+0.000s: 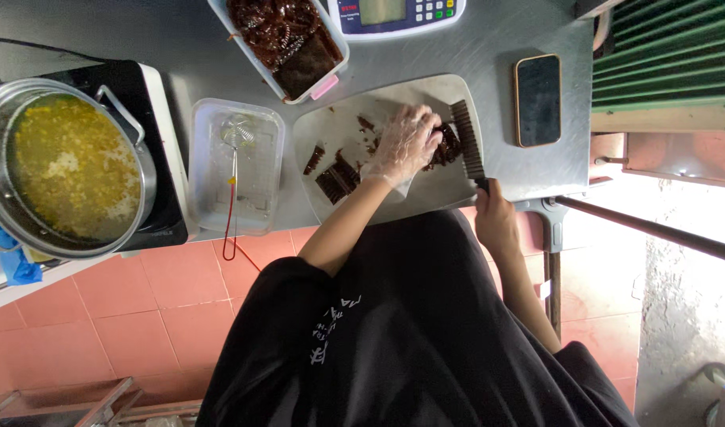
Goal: The person slices a dark, glossy block of cooked meat into thin strips on a cutting board using a knife. They repeatedly transfer the sliced pieces into a plastic container placed on a digital scale.
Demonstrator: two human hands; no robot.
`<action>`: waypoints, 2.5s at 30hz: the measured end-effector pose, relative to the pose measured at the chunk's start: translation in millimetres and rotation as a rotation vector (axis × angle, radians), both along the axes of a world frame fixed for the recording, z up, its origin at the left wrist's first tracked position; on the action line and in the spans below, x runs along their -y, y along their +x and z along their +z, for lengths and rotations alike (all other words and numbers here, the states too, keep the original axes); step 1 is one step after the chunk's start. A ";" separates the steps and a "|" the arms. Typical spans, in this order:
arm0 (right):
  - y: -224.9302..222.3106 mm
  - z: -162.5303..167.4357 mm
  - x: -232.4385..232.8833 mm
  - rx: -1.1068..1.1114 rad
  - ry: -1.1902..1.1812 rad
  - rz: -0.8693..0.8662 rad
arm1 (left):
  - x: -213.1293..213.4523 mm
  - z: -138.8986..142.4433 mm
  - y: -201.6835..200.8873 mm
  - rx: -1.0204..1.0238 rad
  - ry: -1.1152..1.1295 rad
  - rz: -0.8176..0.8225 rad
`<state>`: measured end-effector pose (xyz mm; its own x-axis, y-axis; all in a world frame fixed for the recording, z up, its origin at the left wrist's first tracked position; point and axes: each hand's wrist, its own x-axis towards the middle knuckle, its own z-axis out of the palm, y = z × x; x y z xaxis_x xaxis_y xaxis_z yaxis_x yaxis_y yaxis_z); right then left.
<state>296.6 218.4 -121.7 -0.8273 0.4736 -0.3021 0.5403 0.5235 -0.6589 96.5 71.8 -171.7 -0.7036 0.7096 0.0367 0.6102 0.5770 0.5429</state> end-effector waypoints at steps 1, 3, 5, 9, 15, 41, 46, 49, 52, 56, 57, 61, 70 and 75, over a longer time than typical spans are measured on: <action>-0.2 -2.0 3.1 -0.027 -0.021 -0.001 | 2.6 1.6 6.2 0.052 -0.007 -0.007; -1.4 -4.4 9.2 -0.078 -0.063 0.000 | 9.6 6.8 19.3 -0.082 0.088 0.211; -4.6 -5.7 14.7 -0.056 -0.088 -0.028 | 14.4 12.8 31.6 -0.124 0.139 0.405; -14.3 -5.6 18.6 -0.059 -0.093 0.038 | 8.2 19.1 46.3 -0.077 0.223 0.585; -28.9 -12.9 39.0 -0.199 -0.066 0.178 | -4.2 6.3 50.3 -0.059 0.325 0.598; -169.2 47.1 109.0 -0.401 -0.129 0.417 | 28.9 67.3 -90.7 -0.056 1.409 0.883; -264.6 60.0 124.7 -0.460 -0.015 0.435 | 67.1 78.1 -205.3 -0.162 1.623 0.907; -282.6 59.6 116.7 -0.487 0.028 0.446 | 95.1 78.6 -226.7 0.045 1.233 1.003; -284.1 57.4 98.4 -0.406 -0.064 0.397 | 117.1 79.1 -237.9 0.017 0.702 0.919; -237.6 52.3 62.2 -0.355 -0.092 0.282 | 120.2 83.3 -216.7 -0.423 0.437 0.794; -218.3 50.3 51.9 -0.303 -0.125 0.237 | 117.9 83.4 -199.8 -0.506 0.446 0.730; -138.7 35.0 20.9 -0.232 -0.281 0.051 | 83.5 71.6 -110.1 0.072 0.203 0.531; -3.2 5.3 -2.4 -0.008 0.054 0.073 | 73.3 -4.3 -40.0 -0.123 0.149 0.272; 16.6 -23.4 22.6 0.051 0.123 0.096 | 68.8 -13.2 2.5 0.315 0.115 0.226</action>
<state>313.2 195.7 -145.1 -0.8554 0.4293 -0.2898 0.5154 0.6493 -0.5593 99.0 3.0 -184.9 -0.8311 0.5393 -0.1356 0.2684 0.6026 0.7516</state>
